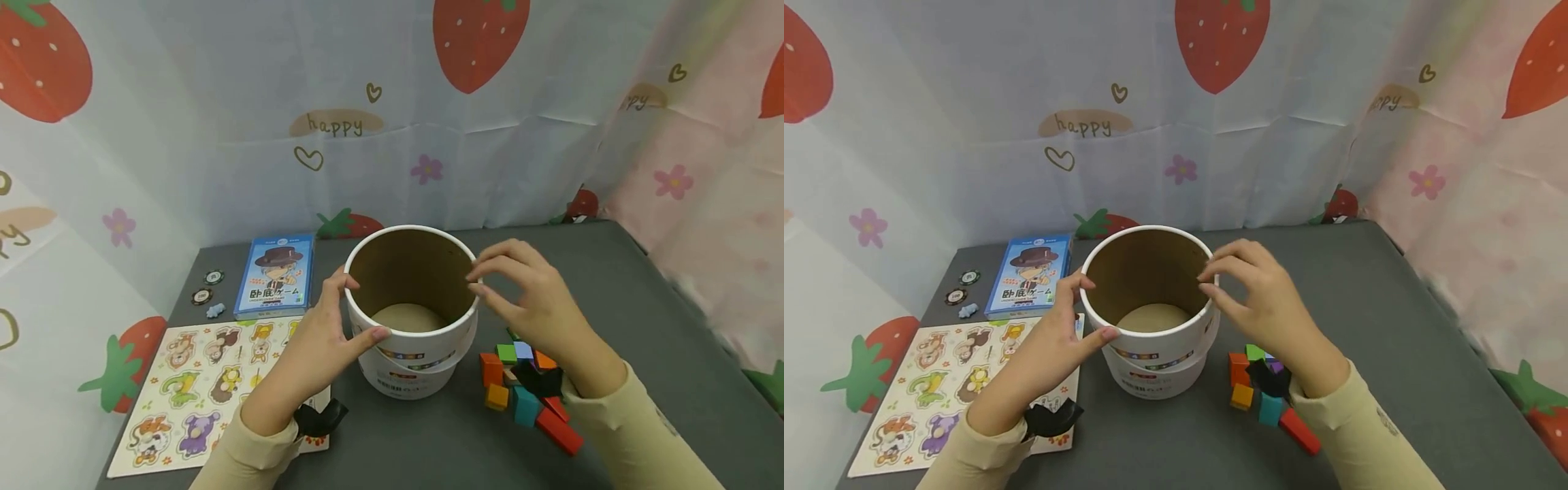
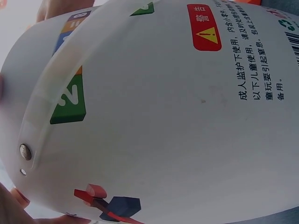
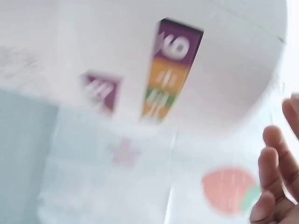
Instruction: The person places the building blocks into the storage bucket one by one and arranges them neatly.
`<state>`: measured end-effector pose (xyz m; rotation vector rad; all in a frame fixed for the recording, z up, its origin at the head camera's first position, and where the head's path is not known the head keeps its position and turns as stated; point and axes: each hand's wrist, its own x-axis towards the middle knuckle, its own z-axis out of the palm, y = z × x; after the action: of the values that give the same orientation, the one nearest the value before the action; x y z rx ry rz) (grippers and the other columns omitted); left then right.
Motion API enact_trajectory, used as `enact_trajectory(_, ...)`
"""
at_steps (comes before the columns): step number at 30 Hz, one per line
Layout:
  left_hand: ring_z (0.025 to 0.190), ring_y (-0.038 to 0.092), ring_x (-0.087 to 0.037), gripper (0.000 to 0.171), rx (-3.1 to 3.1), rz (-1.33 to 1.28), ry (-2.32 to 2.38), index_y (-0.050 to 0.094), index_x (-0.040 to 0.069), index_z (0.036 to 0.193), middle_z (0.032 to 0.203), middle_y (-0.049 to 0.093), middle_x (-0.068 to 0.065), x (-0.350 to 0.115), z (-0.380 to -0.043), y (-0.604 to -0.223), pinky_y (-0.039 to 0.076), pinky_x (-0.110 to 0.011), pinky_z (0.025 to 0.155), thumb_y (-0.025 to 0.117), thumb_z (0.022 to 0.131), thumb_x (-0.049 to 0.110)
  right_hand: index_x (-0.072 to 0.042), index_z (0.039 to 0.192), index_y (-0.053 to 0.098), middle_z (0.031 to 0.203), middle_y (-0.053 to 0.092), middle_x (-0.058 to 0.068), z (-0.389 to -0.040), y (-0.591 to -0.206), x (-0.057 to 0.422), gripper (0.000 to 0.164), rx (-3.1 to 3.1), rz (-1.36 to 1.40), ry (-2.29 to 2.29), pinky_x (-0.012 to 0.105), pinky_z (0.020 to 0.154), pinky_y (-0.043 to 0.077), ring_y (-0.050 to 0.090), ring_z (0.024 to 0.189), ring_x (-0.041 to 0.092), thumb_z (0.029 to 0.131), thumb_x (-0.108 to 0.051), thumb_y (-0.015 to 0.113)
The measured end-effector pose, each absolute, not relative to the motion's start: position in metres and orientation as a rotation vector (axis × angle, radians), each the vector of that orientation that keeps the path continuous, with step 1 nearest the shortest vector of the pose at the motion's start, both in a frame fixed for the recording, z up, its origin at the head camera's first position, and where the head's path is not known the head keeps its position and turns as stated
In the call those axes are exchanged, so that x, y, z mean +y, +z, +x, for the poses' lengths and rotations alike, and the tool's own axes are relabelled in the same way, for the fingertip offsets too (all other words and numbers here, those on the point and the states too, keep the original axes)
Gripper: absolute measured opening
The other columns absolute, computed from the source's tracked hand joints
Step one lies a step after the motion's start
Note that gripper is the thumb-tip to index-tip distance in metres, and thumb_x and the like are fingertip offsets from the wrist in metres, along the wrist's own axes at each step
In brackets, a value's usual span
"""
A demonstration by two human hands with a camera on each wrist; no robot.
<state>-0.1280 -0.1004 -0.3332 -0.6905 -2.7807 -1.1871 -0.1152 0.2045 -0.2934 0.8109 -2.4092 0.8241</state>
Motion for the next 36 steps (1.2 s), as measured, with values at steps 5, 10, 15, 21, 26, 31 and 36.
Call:
enact_trajectory(5, 0.121, 0.048, -0.029, 0.073, -2.770, -0.702, -1.172, 0.024, 0.024, 0.132, 0.157, 0.015, -0.004, -0.100, -0.128, -0.333, 0.045, -0.051, 0.084, 0.063, 0.082, 0.061, -0.026, 0.094, 0.067, 0.095, 0.056, -0.015, -0.070, -0.334, 0.248, 0.021, -2.669, 0.446, 0.767, 0.025, 0.068, 0.043, 0.051, 0.083, 0.005, 0.082, -0.012, 0.076)
enact_trajectory(10, 0.123, 0.047, -0.030, 0.074, -2.774, -0.696, -1.176, 0.024, 0.025, 0.133, 0.157, 0.015, -0.005, -0.101, -0.128, -0.334, 0.044, -0.052, 0.085, 0.063, 0.082, 0.061, -0.025, 0.095, 0.070, 0.087, 0.054, -0.011, -0.032, -0.390, 0.277, 0.024, -3.051, 0.257, 0.596, 0.029, 0.061, 0.046, 0.052, 0.076, 0.010, 0.075, -0.022, 0.083)
enact_trajectory(15, 0.112, 0.055, -0.032, 0.075, -2.788, -0.667, -1.175, 0.024, 0.024, 0.133, 0.156, 0.018, -0.006, -0.104, -0.126, -0.332, 0.046, -0.048, 0.079, 0.063, 0.082, 0.062, -0.025, 0.103, 0.069, 0.099, 0.052, -0.003, -0.006, -0.424, 0.286, 0.039, -3.177, 0.114, 0.575, 0.029, 0.062, 0.045, 0.050, 0.076, 0.010, 0.069, -0.026, 0.086)
enact_trajectory(21, 0.121, 0.049, -0.031, 0.075, -2.781, -0.656, -1.188, 0.024, 0.023, 0.134, 0.156, 0.017, -0.005, -0.106, -0.125, -0.334, 0.045, -0.049, 0.081, 0.064, 0.083, 0.060, -0.021, 0.117, 0.064, 0.101, 0.047, 0.007, 0.003, -0.433, 0.281, 0.052, -3.238, -0.035, 0.645, 0.030, 0.055, 0.044, 0.049, 0.066, 0.013, 0.070, -0.016, 0.086)
enact_trajectory(26, 0.127, 0.044, -0.032, 0.074, -2.784, -0.655, -1.193, 0.024, 0.024, 0.133, 0.157, 0.014, -0.003, -0.105, -0.125, -0.337, 0.044, -0.052, 0.083, 0.063, 0.082, 0.061, -0.019, 0.119, 0.063, 0.103, 0.049, 0.009, 0.006, -0.421, 0.278, 0.049, -3.160, -0.065, 0.693, 0.028, 0.055, 0.043, 0.048, 0.066, 0.014, 0.075, -0.007, 0.080)
enact_trajectory(31, 0.106, 0.058, -0.031, 0.074, -2.788, -0.659, -1.172, 0.025, 0.025, 0.133, 0.157, 0.015, -0.004, -0.102, -0.126, -0.337, 0.047, -0.048, 0.076, 0.063, 0.081, 0.062, -0.020, 0.134, 0.053, 0.113, 0.054, 0.008, -0.002, -0.390, 0.273, 0.059, -2.930, 0.005, 0.766, 0.026, 0.055, 0.042, 0.048, 0.073, 0.014, 0.082, -0.005, 0.075)
enact_trajectory(36, 0.112, 0.055, -0.030, 0.073, -2.775, -0.682, -1.182, 0.026, 0.024, 0.132, 0.157, 0.014, -0.004, -0.099, -0.128, -0.336, 0.046, -0.050, 0.080, 0.064, 0.082, 0.061, -0.025, 0.140, 0.047, 0.115, 0.055, 0.001, -0.028, -0.353, 0.259, 0.068, -2.629, 0.188, 0.833, 0.014, 0.073, 0.043, 0.051, 0.090, 0.011, 0.082, 0.002, 0.072)
